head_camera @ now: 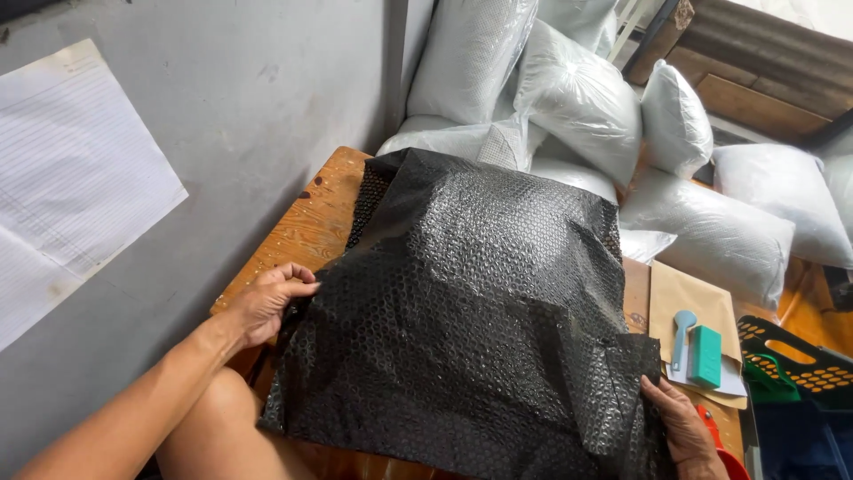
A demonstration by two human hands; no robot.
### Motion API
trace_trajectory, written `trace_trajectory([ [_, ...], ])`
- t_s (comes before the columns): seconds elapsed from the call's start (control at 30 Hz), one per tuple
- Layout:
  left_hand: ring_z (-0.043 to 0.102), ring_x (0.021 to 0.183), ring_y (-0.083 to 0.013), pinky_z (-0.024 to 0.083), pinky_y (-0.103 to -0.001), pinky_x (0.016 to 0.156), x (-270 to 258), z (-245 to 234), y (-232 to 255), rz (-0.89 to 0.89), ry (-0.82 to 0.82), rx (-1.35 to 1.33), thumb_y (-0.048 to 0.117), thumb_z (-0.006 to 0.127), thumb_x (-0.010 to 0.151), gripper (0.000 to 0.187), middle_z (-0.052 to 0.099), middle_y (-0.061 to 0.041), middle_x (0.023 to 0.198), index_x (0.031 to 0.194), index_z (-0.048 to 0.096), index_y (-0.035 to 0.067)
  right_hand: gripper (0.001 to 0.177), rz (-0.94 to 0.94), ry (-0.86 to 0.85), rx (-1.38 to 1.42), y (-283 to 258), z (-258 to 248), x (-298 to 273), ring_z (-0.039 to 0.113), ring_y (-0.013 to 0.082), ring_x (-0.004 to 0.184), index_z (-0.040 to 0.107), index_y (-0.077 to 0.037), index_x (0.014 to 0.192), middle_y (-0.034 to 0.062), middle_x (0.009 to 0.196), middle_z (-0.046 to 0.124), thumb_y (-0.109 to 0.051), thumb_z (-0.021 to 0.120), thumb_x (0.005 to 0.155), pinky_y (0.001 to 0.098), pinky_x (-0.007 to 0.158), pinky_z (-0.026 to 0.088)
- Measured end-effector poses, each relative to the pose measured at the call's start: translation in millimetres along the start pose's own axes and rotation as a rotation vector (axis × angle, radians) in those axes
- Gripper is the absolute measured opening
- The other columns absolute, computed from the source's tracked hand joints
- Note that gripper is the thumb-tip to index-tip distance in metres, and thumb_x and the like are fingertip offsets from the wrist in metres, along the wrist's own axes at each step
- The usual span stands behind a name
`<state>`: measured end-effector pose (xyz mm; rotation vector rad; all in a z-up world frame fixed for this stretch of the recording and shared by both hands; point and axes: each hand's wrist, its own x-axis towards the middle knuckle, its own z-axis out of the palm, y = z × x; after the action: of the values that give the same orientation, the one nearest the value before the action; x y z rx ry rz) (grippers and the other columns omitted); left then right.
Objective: A person is wrapping a large pillow in black bubble wrap, smoothing the material and folding it around the pillow.
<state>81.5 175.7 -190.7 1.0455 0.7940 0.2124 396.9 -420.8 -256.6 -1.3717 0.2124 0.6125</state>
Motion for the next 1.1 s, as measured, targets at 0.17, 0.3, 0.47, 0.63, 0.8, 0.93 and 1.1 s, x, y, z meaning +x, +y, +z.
trace_trajectory([
  [0.17,0.066,0.099,-0.0311,0.057,-0.048,0.082,-30,-3,21,-0.112,-0.121,-0.027,0.071,0.051,0.087,0.080,0.064,-0.020,0.115,0.116,0.066,-0.003,0.043,-0.048,0.103,-0.046,-6,26,-22,0.063,0.0328,0.108,0.059,0.004,0.137,0.0209,0.125,0.066,-0.009,0.060,0.096,0.0430,0.098,0.049],
  [0.3,0.067,0.106,-0.0307,0.053,-0.044,0.092,-36,13,13,-0.089,-0.173,0.146,0.019,0.072,0.081,0.041,0.075,-0.021,0.113,0.112,0.071,-0.007,0.037,-0.104,0.017,0.049,-3,21,-29,0.068,0.0301,0.102,0.066,0.002,0.126,0.0177,0.117,0.071,-0.020,0.062,0.098,0.0401,0.093,0.054],
  [0.47,0.066,0.102,-0.0332,0.050,-0.043,0.089,-58,38,31,-0.078,-0.118,0.158,-0.001,0.064,0.088,0.037,0.074,-0.024,0.118,0.124,0.069,-0.007,0.036,-0.062,-0.052,0.088,-7,21,-26,0.070,0.0285,0.103,0.070,0.001,0.119,0.0167,0.115,0.074,-0.027,0.064,0.098,0.0376,0.094,0.053],
  [0.63,0.060,0.114,-0.0328,0.046,-0.044,0.099,-73,40,42,-0.059,0.029,0.190,-0.001,0.055,0.098,0.034,0.067,-0.022,0.126,0.130,0.063,-0.007,0.027,-0.004,0.015,0.064,-20,30,-46,0.073,0.0264,0.082,0.074,-0.002,0.105,0.0144,0.095,0.076,-0.025,0.075,0.090,0.0353,0.079,0.059],
  [0.8,0.056,0.125,-0.0325,0.042,-0.047,0.107,-103,55,47,-0.104,0.044,0.253,0.000,0.047,0.102,0.037,0.064,-0.023,0.136,0.136,0.059,-0.009,0.036,-0.150,0.032,0.019,-17,16,-103,0.072,0.0300,0.087,0.066,0.000,0.121,0.0189,0.105,0.074,-0.020,0.069,0.091,0.0407,0.078,0.059],
  [0.93,0.043,0.143,-0.0110,0.031,-0.030,0.124,-129,62,47,0.060,0.195,0.632,0.000,0.059,0.091,0.059,0.051,0.001,0.157,0.149,0.051,0.003,0.032,-0.325,0.007,-0.033,33,-57,-122,0.070,0.0318,0.097,0.071,0.003,0.111,0.0194,0.111,0.076,0.001,0.076,0.079,0.0475,0.084,0.060],
  [1.1,0.054,0.117,-0.0229,0.040,-0.031,0.110,-99,-73,-50,0.559,0.185,0.512,-0.018,0.058,0.093,0.051,0.054,-0.020,0.147,0.143,0.053,-0.015,0.054,-0.406,-0.277,-0.145,99,-138,-176,0.071,0.0314,0.060,0.064,-0.002,0.094,0.0188,0.072,0.073,0.021,0.083,0.049,0.0448,0.049,0.062],
])
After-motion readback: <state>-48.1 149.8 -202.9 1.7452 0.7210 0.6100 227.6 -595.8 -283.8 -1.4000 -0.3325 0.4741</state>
